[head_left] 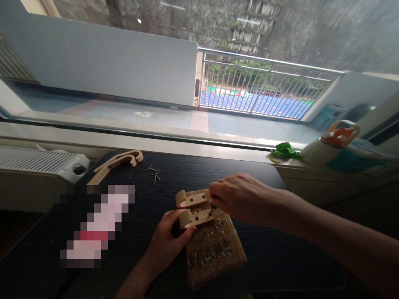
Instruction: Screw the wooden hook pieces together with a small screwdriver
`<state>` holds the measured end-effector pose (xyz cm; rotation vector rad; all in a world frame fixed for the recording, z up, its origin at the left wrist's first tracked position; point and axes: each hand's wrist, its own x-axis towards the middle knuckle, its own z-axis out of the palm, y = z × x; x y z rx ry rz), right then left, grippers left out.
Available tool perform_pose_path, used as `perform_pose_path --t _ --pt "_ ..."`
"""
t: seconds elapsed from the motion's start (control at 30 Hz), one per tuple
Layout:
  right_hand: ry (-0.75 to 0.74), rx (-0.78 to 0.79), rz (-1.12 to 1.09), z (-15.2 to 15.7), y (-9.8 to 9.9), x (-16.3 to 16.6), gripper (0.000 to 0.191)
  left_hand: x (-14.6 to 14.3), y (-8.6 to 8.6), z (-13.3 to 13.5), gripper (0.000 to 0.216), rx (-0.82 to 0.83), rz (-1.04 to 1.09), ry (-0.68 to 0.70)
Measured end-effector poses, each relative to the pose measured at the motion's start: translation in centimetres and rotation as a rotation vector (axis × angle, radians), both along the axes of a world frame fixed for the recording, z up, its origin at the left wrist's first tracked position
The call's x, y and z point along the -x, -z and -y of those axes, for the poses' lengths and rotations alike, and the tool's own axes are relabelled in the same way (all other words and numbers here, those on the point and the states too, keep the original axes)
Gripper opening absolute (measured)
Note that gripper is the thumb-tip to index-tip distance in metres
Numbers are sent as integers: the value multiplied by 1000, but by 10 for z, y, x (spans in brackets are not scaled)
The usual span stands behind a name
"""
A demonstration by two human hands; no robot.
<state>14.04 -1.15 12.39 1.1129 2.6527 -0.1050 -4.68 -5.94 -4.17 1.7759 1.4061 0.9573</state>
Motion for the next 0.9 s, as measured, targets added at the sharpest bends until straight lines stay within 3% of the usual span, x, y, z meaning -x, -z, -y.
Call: perform_pose_path --t 0.23,0.47,0.63,0.8,0.9 --pt "46 -76 -1 3 -8 4 24 0 -1 1 28 9 9 1" --pt "-52 100 33 3 -28 1 14 -1 -5 1 26 12 3 -9" --pt "-84 52 -54 1 -13 -2 19 -1 -4 0 28 11 -6 -12" --pt "69 -38 -87 0 0 -3 25 -1 -2 1 28 8 -13 -2" --pt "88 -90 -83 1 2 -2 24 0 -2 1 30 6 -17 -3"
